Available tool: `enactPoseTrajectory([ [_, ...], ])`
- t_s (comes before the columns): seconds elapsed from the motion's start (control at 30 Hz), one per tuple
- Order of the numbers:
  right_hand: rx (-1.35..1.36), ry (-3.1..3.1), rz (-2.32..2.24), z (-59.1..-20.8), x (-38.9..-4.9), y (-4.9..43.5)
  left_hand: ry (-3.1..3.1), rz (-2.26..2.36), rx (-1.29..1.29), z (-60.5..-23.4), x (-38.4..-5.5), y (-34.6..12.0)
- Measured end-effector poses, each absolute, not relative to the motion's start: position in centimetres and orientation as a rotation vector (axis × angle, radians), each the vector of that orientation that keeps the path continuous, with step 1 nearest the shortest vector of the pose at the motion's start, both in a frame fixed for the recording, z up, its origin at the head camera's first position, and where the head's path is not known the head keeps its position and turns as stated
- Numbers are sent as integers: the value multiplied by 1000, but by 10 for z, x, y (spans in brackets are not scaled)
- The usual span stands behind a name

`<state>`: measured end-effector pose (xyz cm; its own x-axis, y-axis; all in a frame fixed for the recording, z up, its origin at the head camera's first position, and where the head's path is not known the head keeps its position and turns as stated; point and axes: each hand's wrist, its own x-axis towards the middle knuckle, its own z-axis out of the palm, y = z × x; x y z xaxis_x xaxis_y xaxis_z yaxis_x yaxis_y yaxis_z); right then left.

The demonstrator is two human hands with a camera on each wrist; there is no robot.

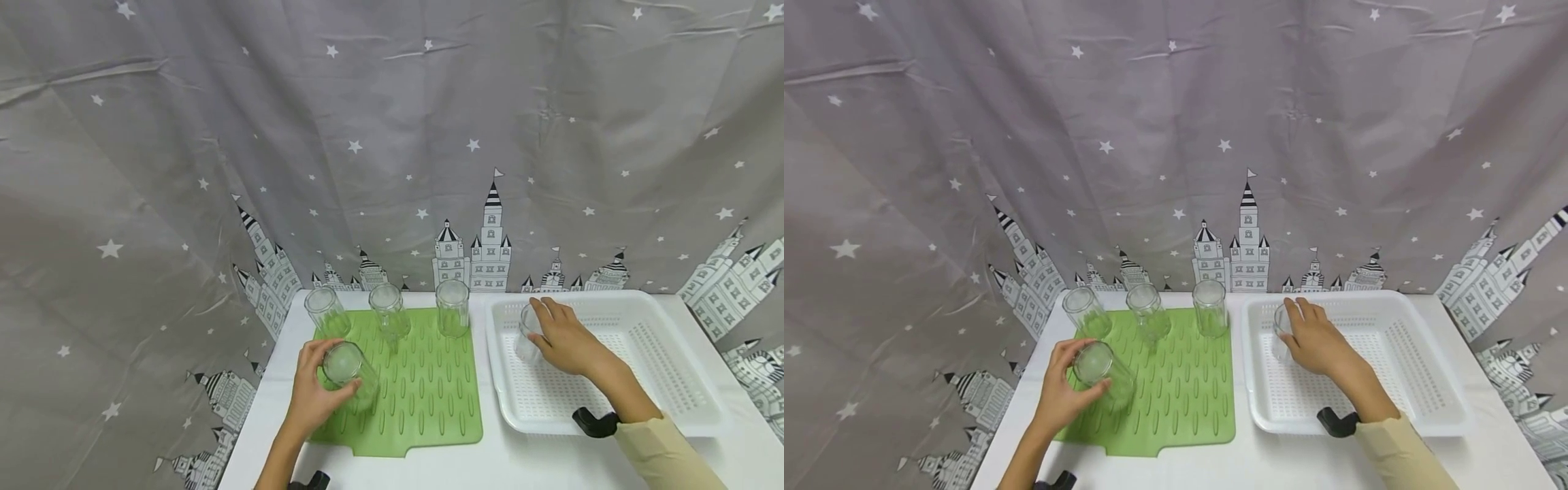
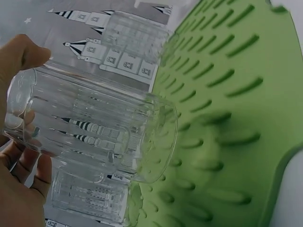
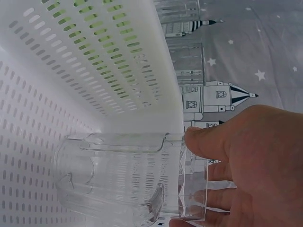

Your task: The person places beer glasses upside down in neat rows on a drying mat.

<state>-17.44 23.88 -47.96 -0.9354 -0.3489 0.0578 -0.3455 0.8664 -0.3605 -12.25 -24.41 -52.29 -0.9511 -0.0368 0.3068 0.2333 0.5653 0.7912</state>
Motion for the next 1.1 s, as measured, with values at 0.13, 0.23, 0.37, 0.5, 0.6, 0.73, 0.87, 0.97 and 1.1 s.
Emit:
enactPoseTrajectory([
  [0.13,-559,3032,-577,-480,-174,239,-2548,-1262,-201,-521,-130,-250],
  [0.23,-554,3028,-587,-480,-174,238,-2553,-1232,-203,-520,-134,-253],
  [0.37,-553,3027,-584,-481,-174,237,-2557,-1216,-202,-521,-139,-257],
  [0.5,-544,3027,-576,-481,-174,237,-2574,-1201,-241,-524,-142,-259],
  [0.6,-540,3024,-579,-480,-174,238,-2597,-1178,-276,-527,-144,-260],
  [0.73,-547,3029,-583,-481,-174,238,-2624,-1165,-309,-531,-146,-259],
  [0.87,-550,3037,-580,-481,-174,239,-2636,-1176,-335,-532,-147,-259],
  [0.97,-548,3033,-581,-482,-174,239,-2633,-1178,-371,-533,-149,-259],
  [1.1,-547,3025,-581,-483,-175,239,-2611,-1197,-409,-535,-153,-261],
])
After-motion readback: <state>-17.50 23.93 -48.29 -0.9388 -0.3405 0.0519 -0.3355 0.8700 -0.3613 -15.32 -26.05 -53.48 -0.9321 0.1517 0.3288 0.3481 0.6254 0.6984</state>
